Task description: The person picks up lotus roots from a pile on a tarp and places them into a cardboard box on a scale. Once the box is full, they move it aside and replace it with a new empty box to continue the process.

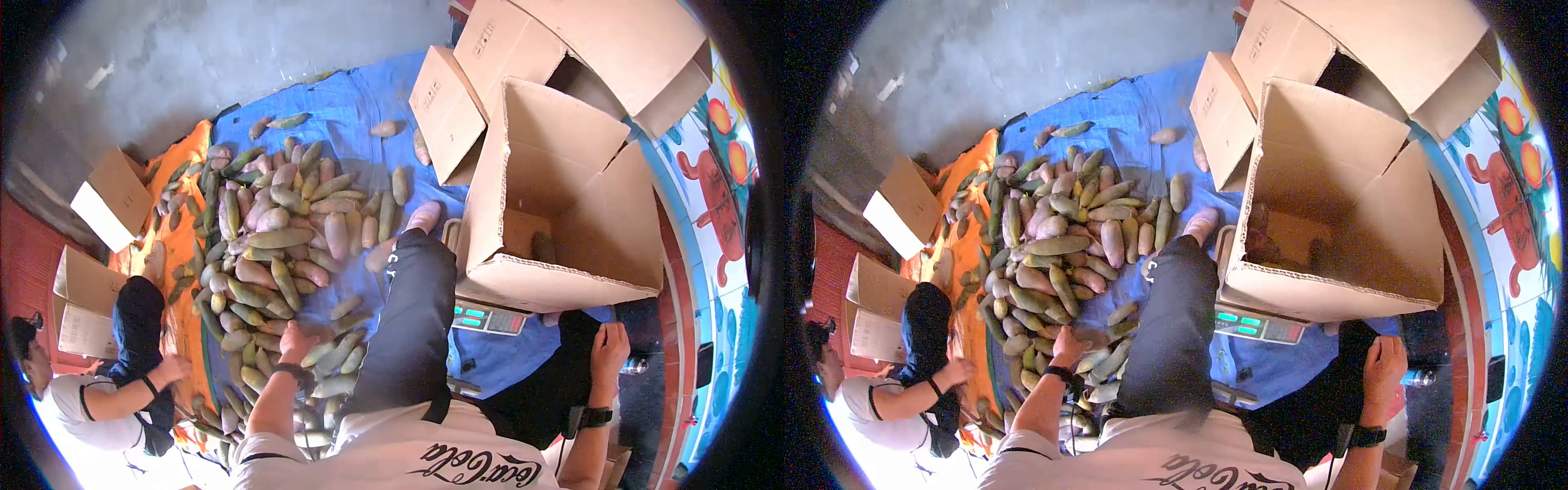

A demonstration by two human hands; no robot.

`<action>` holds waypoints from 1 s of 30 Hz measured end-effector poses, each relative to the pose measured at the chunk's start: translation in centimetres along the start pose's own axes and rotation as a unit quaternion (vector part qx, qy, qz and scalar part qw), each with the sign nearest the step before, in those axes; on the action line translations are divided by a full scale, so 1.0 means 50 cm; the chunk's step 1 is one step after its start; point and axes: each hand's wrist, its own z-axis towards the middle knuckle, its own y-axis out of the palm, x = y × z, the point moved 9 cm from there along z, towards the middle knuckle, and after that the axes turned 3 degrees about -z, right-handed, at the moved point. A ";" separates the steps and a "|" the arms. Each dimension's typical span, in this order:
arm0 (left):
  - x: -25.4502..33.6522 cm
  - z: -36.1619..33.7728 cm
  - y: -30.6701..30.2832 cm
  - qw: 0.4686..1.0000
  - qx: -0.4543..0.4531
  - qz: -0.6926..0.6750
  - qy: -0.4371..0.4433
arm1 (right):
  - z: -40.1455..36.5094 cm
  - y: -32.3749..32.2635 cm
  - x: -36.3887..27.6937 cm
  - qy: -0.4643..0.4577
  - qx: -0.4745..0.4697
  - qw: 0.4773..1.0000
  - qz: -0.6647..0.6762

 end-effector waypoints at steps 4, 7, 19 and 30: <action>0.130 -0.019 -0.070 0.979 0.059 -0.154 0.116 | -0.004 -0.017 0.001 0.008 0.008 1.000 0.007; 0.265 -0.088 -0.185 0.950 0.130 -0.211 0.193 | -0.012 -0.020 0.010 0.013 0.018 1.000 0.011; 0.620 -0.513 -0.539 0.626 0.326 -0.386 0.594 | -0.030 -0.033 0.031 0.042 0.044 0.998 0.033; 0.815 -0.623 -0.469 0.622 0.263 -0.232 0.700 | -0.047 -0.025 0.058 0.061 0.031 0.997 0.023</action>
